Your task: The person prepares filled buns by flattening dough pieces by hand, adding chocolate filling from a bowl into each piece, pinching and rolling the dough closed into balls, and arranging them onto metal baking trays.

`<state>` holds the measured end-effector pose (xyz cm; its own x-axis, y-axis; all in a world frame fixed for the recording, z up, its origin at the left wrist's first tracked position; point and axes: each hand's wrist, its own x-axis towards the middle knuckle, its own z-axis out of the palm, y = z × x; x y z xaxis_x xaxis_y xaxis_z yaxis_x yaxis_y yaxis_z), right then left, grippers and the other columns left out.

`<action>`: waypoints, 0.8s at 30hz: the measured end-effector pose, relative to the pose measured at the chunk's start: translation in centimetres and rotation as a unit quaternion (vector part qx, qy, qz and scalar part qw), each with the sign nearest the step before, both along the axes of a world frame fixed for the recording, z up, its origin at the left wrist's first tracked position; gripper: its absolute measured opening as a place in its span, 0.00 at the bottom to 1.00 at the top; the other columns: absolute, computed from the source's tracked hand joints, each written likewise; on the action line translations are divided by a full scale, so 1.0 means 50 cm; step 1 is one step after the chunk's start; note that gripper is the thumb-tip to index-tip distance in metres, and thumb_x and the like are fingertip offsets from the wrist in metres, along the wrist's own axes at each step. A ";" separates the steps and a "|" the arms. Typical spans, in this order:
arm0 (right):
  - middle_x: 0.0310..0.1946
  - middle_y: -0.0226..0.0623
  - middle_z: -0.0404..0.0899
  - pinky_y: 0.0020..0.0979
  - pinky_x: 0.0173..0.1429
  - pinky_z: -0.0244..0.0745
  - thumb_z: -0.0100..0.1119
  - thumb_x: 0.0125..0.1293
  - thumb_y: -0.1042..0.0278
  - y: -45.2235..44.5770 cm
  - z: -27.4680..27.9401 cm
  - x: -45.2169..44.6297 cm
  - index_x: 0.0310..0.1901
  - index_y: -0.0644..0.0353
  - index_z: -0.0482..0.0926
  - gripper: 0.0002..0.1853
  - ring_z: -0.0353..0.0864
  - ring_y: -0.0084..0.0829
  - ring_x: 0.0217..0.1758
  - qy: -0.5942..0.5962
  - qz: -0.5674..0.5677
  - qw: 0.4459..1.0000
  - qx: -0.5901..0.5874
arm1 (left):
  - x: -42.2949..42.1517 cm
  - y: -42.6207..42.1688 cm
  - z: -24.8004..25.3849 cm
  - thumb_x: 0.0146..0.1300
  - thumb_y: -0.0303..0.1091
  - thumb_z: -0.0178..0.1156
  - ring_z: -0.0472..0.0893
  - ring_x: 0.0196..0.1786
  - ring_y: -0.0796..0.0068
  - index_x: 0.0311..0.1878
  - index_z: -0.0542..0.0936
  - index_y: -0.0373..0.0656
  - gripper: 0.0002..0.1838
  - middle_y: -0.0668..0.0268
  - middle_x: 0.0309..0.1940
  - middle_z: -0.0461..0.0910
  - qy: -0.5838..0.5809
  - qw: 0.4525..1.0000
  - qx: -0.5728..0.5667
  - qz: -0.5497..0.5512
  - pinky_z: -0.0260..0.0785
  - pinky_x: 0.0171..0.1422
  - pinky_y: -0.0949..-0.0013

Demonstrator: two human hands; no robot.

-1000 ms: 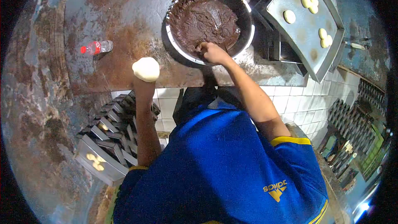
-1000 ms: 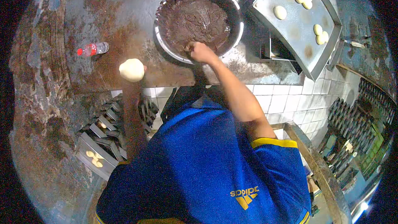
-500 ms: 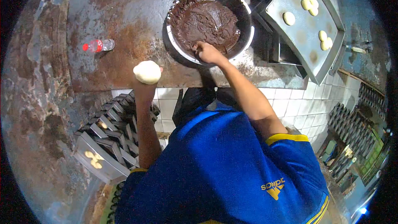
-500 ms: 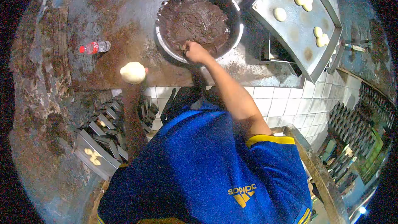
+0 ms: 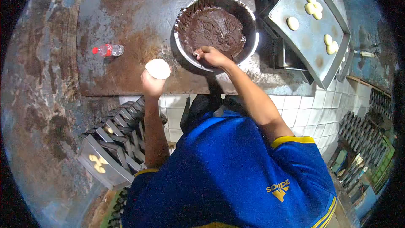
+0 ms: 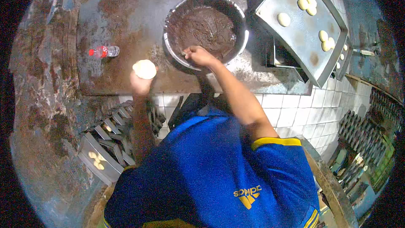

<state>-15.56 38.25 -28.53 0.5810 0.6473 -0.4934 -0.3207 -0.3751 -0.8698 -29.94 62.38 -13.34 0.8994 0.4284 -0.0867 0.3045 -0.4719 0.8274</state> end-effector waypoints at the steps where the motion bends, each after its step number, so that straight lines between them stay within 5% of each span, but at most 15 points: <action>1: 0.52 0.42 0.88 0.35 0.64 0.76 0.56 0.77 0.62 -0.012 0.034 -0.002 0.59 0.63 0.82 0.17 0.84 0.32 0.59 -0.007 0.003 1.000 0.002 | 0.008 -0.001 0.000 0.56 0.35 0.83 0.87 0.46 0.72 0.50 0.85 0.37 0.22 0.62 0.43 0.90 0.020 1.000 -0.022 -0.007 0.78 0.55 0.64; 6: 0.52 0.40 0.87 0.36 0.67 0.75 0.53 0.81 0.64 -0.049 0.378 -0.040 0.60 0.61 0.81 0.15 0.84 0.31 0.60 -0.120 -0.011 0.985 0.124 | 0.060 -0.083 0.076 0.55 0.37 0.81 0.90 0.44 0.66 0.49 0.86 0.38 0.22 0.56 0.41 0.91 0.009 0.999 -0.036 -0.026 0.80 0.51 0.63; 7: 0.52 0.37 0.82 0.34 0.63 0.77 0.54 0.80 0.73 -0.055 0.409 -0.055 0.63 0.63 0.79 0.14 0.83 0.29 0.55 -0.205 -0.014 0.971 0.121 | 0.069 -0.097 0.079 0.56 0.36 0.80 0.90 0.44 0.66 0.49 0.86 0.39 0.20 0.56 0.41 0.90 -0.014 0.998 -0.040 -0.055 0.80 0.51 0.63; 9: 0.52 0.45 0.80 0.44 0.62 0.78 0.58 0.72 0.76 -0.067 0.485 -0.084 0.60 0.58 0.81 0.17 0.83 0.49 0.57 -0.376 -0.022 0.923 0.077 | 0.082 -0.139 0.122 0.56 0.34 0.79 0.90 0.43 0.66 0.49 0.86 0.39 0.19 0.57 0.40 0.90 -0.067 0.993 -0.052 -0.078 0.80 0.51 0.63; 10: 0.51 0.44 0.77 0.48 0.59 0.78 0.63 0.62 0.80 -0.073 0.486 -0.094 0.61 0.55 0.80 0.24 0.81 0.50 0.55 -0.470 -0.010 0.882 0.025 | 0.087 -0.156 0.139 0.56 0.34 0.79 0.90 0.43 0.66 0.49 0.86 0.39 0.19 0.57 0.40 0.90 -0.074 0.993 -0.053 -0.073 0.80 0.51 0.63; 13: 0.53 0.43 0.76 0.48 0.59 0.79 0.65 0.54 0.82 -0.115 0.492 -0.112 0.64 0.53 0.79 0.32 0.79 0.50 0.56 -0.556 -0.006 0.831 0.007 | 0.096 -0.187 0.147 0.54 0.33 0.78 0.90 0.43 0.65 0.48 0.87 0.39 0.19 0.56 0.39 0.90 -0.137 0.986 -0.058 -0.081 0.80 0.52 0.62; 17: 0.52 0.43 0.75 0.49 0.60 0.79 0.63 0.51 0.84 -0.223 0.505 -0.148 0.67 0.52 0.78 0.37 0.79 0.51 0.56 -0.511 0.003 0.859 0.043 | 0.078 -0.252 0.121 0.55 0.33 0.76 0.90 0.42 0.64 0.44 0.88 0.37 0.15 0.57 0.38 0.90 -0.158 0.982 -0.020 -0.105 0.80 0.52 0.61; 19: 0.53 0.45 0.77 0.48 0.61 0.79 0.61 0.56 0.83 -0.287 0.455 -0.168 0.65 0.55 0.79 0.31 0.81 0.52 0.55 -0.488 -0.004 0.871 0.053 | 0.068 -0.297 0.098 0.61 0.34 0.74 0.88 0.40 0.70 0.44 0.88 0.37 0.12 0.63 0.38 0.91 -0.180 0.980 -0.086 -0.024 0.79 0.50 0.65; 20: 0.48 0.47 0.78 0.44 0.56 0.79 0.59 0.61 0.85 -0.326 0.432 -0.186 0.61 0.58 0.80 0.25 0.82 0.50 0.51 -0.453 -0.046 0.887 0.080 | 0.070 -0.311 0.084 0.67 0.35 0.72 0.85 0.39 0.77 0.44 0.88 0.38 0.10 0.68 0.39 0.91 -0.067 0.967 -0.241 0.037 0.78 0.48 0.68; 21: 0.43 0.48 0.79 0.40 0.52 0.79 0.57 0.66 0.87 -0.368 0.398 -0.205 0.58 0.61 0.81 0.19 0.84 0.47 0.48 -0.417 -0.087 0.898 0.107 | 0.074 -0.322 0.085 0.69 0.37 0.72 0.84 0.38 0.81 0.43 0.88 0.39 0.10 0.71 0.38 0.89 -0.062 0.977 -0.200 0.041 0.76 0.47 0.71; 24: 0.41 0.54 0.83 0.43 0.53 0.79 0.59 0.73 0.72 -0.533 0.149 -0.254 0.54 0.64 0.80 0.12 0.85 0.49 0.44 -0.298 -0.184 0.931 -0.101 | 0.062 -0.391 0.118 0.65 0.37 0.77 0.83 0.40 0.82 0.45 0.87 0.39 0.13 0.72 0.37 0.88 -0.104 0.981 -0.164 0.020 0.76 0.48 0.71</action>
